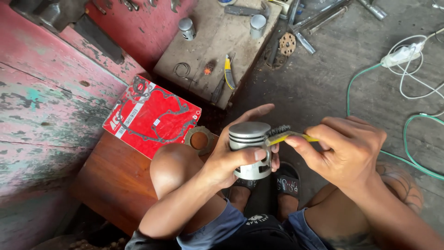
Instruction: Cleaning a motorcycle piston using a small brush to remove carbon deposits or dirt.
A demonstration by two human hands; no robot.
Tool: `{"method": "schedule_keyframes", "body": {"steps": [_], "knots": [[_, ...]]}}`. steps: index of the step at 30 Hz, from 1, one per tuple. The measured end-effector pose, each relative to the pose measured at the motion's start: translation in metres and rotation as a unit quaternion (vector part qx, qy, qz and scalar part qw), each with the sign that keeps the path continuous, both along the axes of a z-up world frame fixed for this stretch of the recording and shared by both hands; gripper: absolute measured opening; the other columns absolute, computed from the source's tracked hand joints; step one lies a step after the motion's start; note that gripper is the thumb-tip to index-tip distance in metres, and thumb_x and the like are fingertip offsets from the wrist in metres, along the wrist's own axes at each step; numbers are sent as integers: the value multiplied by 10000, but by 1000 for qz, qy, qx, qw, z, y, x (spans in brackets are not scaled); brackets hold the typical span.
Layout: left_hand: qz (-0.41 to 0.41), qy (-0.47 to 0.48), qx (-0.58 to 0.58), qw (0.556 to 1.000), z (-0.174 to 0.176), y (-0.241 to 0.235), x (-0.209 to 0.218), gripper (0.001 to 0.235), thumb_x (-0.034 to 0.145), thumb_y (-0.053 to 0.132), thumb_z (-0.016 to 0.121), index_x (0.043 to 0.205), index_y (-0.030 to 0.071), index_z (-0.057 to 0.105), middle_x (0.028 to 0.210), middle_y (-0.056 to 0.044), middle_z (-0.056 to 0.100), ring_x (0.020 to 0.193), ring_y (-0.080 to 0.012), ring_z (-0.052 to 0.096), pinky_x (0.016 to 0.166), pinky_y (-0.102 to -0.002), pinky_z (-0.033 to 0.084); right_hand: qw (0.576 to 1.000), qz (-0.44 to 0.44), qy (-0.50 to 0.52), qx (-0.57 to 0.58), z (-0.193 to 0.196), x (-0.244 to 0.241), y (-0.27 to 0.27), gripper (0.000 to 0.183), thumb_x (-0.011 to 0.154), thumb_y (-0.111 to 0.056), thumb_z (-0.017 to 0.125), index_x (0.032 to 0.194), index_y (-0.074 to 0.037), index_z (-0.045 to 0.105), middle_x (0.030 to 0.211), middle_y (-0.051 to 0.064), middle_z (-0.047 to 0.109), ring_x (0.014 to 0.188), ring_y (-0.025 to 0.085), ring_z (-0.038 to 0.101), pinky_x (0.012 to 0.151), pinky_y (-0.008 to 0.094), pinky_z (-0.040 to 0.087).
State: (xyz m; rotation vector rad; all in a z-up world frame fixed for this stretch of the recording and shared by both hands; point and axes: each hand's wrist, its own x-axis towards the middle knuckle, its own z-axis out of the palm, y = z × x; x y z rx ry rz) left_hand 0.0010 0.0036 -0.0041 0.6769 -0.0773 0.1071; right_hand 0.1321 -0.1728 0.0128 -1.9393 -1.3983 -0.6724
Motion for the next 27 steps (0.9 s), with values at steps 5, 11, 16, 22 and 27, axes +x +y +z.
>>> {"method": "schedule_keyframes", "body": {"steps": [5, 11, 16, 22, 27], "knots": [[-19, 8, 7, 1000, 3, 1, -3, 914, 822, 139, 810, 1579, -24, 323, 936, -194, 659, 744, -327, 692, 686, -418, 568, 996, 12, 70, -52, 8, 8, -10, 424, 915, -329, 804, 645, -117, 555, 545, 3, 400, 467, 188, 343, 482, 337, 283], [-57, 14, 59, 997, 4, 1, -5, 961, 824, 102, 829, 1614, 22, 288, 1029, -132, 678, 807, -290, 734, 751, -414, 615, 927, 161, 273, -199, 25, 28, -20, 350, 838, -356, 732, 585, -138, 627, 473, -8, 360, 424, 130, 271, 429, 283, 220], [-96, 38, 105, 989, 2, -2, -2, 943, 792, 78, 812, 1594, 53, 317, 932, -121, 656, 779, -270, 730, 713, -387, 621, 897, 191, 306, -254, 23, 33, -22, 400, 841, -373, 756, 560, -132, 604, 466, -2, 338, 421, 130, 278, 419, 298, 232], [-98, 48, 124, 986, 4, 0, -2, 917, 796, 88, 795, 1585, 43, 331, 965, -188, 707, 767, -251, 719, 738, -387, 626, 923, 83, 284, -246, 27, 29, -31, 339, 818, -381, 750, 583, -145, 687, 432, 6, 404, 414, 127, 305, 414, 269, 263], [-76, 54, 107, 990, 0, -4, 0, 880, 801, 51, 784, 1563, 48, 345, 935, -193, 690, 745, -259, 711, 711, -385, 612, 951, 61, 225, -202, 28, 16, -30, 394, 827, -325, 779, 585, -119, 547, 509, 8, 321, 496, 153, 230, 455, 290, 231]]}}
